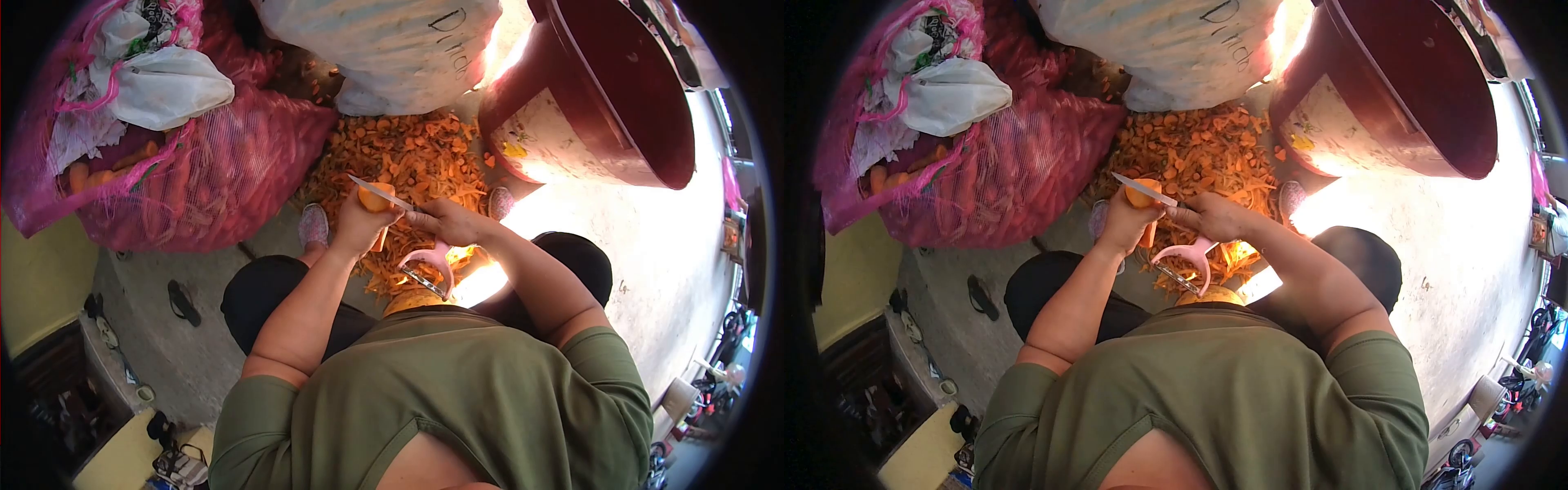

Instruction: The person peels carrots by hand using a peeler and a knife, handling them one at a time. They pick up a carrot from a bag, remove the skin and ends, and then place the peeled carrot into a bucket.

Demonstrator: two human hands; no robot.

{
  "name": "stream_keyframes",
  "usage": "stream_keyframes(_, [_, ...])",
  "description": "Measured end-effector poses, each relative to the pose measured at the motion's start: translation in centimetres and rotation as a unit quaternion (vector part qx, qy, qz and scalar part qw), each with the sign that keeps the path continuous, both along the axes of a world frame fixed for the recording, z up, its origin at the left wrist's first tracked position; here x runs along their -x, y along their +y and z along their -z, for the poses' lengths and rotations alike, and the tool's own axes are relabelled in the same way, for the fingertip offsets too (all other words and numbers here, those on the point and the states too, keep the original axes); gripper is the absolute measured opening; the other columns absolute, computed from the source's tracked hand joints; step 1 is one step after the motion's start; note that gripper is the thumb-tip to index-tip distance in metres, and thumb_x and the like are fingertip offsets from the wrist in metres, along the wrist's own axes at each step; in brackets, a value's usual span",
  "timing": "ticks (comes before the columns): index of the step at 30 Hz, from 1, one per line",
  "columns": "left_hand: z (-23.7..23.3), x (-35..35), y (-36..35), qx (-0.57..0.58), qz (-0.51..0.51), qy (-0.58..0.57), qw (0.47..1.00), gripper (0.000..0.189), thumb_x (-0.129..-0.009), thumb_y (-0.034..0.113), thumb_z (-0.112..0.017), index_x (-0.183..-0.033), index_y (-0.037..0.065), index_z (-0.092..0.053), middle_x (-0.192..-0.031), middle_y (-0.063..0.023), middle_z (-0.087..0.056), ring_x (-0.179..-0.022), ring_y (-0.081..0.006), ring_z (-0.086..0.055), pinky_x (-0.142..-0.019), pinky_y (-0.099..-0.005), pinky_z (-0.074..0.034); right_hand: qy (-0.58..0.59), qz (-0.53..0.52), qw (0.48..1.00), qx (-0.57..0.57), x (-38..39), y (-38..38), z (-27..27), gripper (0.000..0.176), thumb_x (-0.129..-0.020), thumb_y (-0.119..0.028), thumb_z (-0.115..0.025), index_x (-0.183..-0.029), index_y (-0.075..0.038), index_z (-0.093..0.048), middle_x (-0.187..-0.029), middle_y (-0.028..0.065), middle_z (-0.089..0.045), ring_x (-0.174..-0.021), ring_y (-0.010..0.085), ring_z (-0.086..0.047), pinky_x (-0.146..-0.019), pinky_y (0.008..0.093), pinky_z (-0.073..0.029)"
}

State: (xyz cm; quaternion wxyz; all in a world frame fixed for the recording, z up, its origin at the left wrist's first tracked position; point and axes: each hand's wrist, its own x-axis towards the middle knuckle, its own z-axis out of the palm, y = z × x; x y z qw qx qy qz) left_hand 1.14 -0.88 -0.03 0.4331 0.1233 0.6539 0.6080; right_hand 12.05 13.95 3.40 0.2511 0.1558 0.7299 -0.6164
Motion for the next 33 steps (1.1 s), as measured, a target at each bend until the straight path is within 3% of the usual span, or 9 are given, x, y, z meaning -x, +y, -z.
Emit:
stream_keyframes(9, [0.2, 0.0, -0.1, 0.010, -0.001, 0.006, 1.000, 0.034, -0.069, -0.003, -0.065, -0.098, 0.001, -0.049, -0.088, -0.0047, -0.056, -0.079, -0.0139, -0.056, -0.070, -0.0261, -0.046, 0.029, 0.035, 0.999, -0.004, 0.0, -0.4, 1.5, 0.056, -0.086, -0.050, -0.041, -0.074, 0.004, -0.054, -0.057, 0.0097, -0.048, -0.055, 0.0181, -0.045, -0.055, 0.0328, -0.039])
stream_keyframes(13, [-2.0, -0.4, -0.1, -0.009, 0.062, -0.067, 0.996, 0.037, -0.068, -0.003, -0.066, -0.100, 0.001, -0.049, -0.088, -0.0043, -0.054, -0.077, -0.0123, -0.055, -0.068, -0.0252, -0.047, -0.011, 0.029, 0.999, -0.024, -0.1, 0.7, 3.8, 0.053, -0.086, -0.048, -0.042, -0.078, 0.003, -0.056, -0.056, 0.0121, -0.050, -0.054, 0.0195, -0.048, -0.055, 0.0345, -0.040])
stream_keyframes(16, [-0.9, 0.3, -0.2, -0.025, 0.008, -0.062, 0.998, 0.038, -0.068, -0.002, -0.066, -0.101, 0.001, -0.049, -0.087, -0.0043, -0.055, -0.078, -0.0128, -0.056, -0.068, -0.0253, -0.047, 0.018, 0.084, 0.996, -0.021, -0.2, 0.0, 3.6, 0.053, -0.086, -0.048, -0.042, -0.078, 0.002, -0.056, -0.057, 0.0127, -0.051, -0.055, 0.0204, -0.048, -0.055, 0.0353, -0.040])
stream_keyframes(22, [-0.4, 0.5, -0.4, -0.019, -0.008, -0.100, 0.995, 0.036, -0.069, -0.001, -0.067, -0.101, 0.002, -0.049, -0.089, -0.0052, -0.056, -0.081, -0.0147, -0.057, -0.070, -0.0278, -0.047, 0.037, 0.001, 0.997, -0.061, 0.1, -0.3, 0.6, 0.052, -0.087, -0.048, -0.041, -0.082, 0.002, -0.054, -0.058, 0.0121, -0.049, -0.056, 0.0186, -0.047, -0.056, 0.0341, -0.040])
stream_keyframes(26, [-0.2, 0.4, -0.4, -0.010, -0.003, -0.101, 0.995, 0.032, -0.070, 0.000, -0.065, -0.099, 0.001, -0.051, -0.087, -0.0052, -0.057, -0.079, -0.0144, -0.057, -0.068, -0.0274, -0.047, 0.023, -0.005, 1.000, 0.004, 0.2, 0.0, 0.4, 0.053, -0.086, -0.049, -0.041, -0.082, 0.002, -0.054, -0.058, 0.0085, -0.048, -0.057, 0.0159, -0.046, -0.055, 0.0325, -0.040])
stream_keyframes(29, [-0.1, 0.2, -0.4, -0.008, 0.003, -0.116, 0.993, 0.029, -0.071, 0.001, -0.064, -0.097, 0.002, -0.051, -0.085, -0.0052, -0.057, -0.075, -0.0139, -0.057, -0.065, -0.0270, -0.047, 0.004, -0.020, 0.999, 0.037, 0.2, 0.3, 0.9, 0.052, -0.087, -0.048, -0.039, -0.075, 0.001, -0.051, -0.056, 0.0002, -0.041, -0.054, 0.0094, -0.038, -0.051, 0.0268, -0.035])
stream_keyframes(33, [-0.3, 0.4, -0.5, -0.007, 0.025, -0.167, 0.986, 0.028, -0.069, 0.001, -0.064, -0.094, 0.003, -0.052, -0.082, -0.0048, -0.056, -0.071, -0.0135, -0.056, -0.063, -0.0270, -0.047, 0.034, -0.010, 0.999, 0.013, 0.0, 0.3, 1.7, 0.051, -0.088, -0.047, -0.040, -0.078, 0.001, -0.054, -0.058, 0.0032, -0.046, -0.056, 0.0117, -0.043, -0.053, 0.0280, -0.038])
